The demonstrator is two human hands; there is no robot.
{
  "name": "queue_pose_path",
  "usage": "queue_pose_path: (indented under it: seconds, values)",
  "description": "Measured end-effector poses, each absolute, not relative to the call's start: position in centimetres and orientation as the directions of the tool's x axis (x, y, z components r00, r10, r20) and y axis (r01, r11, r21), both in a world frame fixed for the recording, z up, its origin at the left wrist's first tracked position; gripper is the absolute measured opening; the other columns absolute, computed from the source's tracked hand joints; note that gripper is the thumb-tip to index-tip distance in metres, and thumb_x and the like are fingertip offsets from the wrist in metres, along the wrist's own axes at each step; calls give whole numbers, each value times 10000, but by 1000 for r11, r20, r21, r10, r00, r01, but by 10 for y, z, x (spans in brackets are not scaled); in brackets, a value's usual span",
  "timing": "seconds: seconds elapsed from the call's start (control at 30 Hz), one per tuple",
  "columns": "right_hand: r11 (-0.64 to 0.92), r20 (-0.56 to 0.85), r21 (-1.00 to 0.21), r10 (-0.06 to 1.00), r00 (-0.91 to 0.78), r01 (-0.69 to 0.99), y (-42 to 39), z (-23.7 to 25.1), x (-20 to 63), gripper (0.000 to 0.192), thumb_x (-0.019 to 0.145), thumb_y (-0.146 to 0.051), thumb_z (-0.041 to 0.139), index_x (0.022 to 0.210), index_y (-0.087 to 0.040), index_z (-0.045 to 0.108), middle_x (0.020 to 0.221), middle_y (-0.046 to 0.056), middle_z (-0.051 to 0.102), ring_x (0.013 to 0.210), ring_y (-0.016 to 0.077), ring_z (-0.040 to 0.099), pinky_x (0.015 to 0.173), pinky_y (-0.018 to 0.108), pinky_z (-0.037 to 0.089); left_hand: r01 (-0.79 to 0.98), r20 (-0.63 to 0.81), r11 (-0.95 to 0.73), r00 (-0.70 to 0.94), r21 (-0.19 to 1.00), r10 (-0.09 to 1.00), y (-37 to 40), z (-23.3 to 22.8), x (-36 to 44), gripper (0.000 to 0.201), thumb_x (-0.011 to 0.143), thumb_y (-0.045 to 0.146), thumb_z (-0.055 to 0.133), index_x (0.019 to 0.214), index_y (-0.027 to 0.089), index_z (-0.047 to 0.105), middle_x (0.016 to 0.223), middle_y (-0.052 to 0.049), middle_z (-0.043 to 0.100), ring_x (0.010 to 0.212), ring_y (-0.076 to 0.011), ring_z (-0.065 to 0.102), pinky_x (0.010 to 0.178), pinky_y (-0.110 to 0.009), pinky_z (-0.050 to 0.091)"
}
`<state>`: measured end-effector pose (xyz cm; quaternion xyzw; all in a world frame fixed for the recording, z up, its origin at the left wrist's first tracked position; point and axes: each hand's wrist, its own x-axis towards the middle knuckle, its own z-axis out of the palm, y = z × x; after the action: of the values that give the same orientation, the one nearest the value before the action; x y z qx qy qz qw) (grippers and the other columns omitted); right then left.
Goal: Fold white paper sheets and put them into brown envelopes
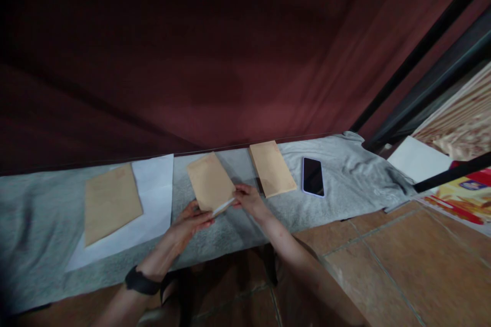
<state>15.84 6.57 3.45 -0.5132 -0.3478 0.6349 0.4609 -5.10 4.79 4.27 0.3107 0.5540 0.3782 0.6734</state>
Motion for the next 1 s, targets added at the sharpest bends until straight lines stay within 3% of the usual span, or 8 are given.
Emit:
queue_pose_path:
  seconds: [0.1,0.2,0.3,0.4,0.57,0.73,1.0]
  values:
    - [-316,-298,-931,947,-116,-183,64,27,162,460,631,-242,764,1084,-213,686,712,-38,701,630,143,643,588,246,517,-109,-477,479,52,871,878,48,42,-54,784,643,100,833,1329,191,465,731,30,724,532,-129,660,530,-213,536]
    - [-284,-265,-951,953,-146,-126,62,18,160,568,627,-194,725,1188,-228,645,677,-68,664,600,141,618,576,242,492,-66,-446,448,39,892,894,47,42,-57,1136,620,77,828,1550,195,186,688,52,699,491,-135,632,481,-213,510]
    - [-253,-257,-966,959,-122,45,59,11,153,648,679,-174,685,1316,-234,583,713,-62,668,591,146,610,559,242,469,-33,-383,384,36,923,923,44,41,-60,1320,589,71,837,1603,193,0,610,89,640,456,-140,594,442,-212,473]
    - [-135,-169,-929,983,-70,343,55,10,146,629,748,-166,661,1367,-223,564,769,-30,698,666,172,649,630,264,491,14,-325,324,42,946,945,40,35,-64,1227,606,93,828,1609,205,130,576,96,602,456,-133,572,418,-198,431]
    - [55,-54,-706,990,-131,706,46,19,140,602,860,-183,627,1448,-195,499,978,50,750,861,223,714,763,289,526,208,-292,289,-17,934,956,38,18,-72,875,731,127,747,1526,209,393,586,99,570,452,-95,541,421,-178,392]
    - [99,-64,-594,983,-169,798,42,27,137,574,929,-204,570,1490,-217,451,1115,83,756,983,248,732,825,298,547,370,-233,221,-12,902,972,42,4,-77,688,827,122,646,1483,205,459,603,98,548,449,-81,537,434,-180,394]
    - [101,-108,-548,976,-190,830,45,28,141,581,950,-226,561,1513,-207,419,1160,97,750,1033,257,723,858,321,551,431,-228,205,0,878,974,41,9,-76,628,820,153,647,1430,233,523,583,106,543,430,-86,517,441,-194,396]
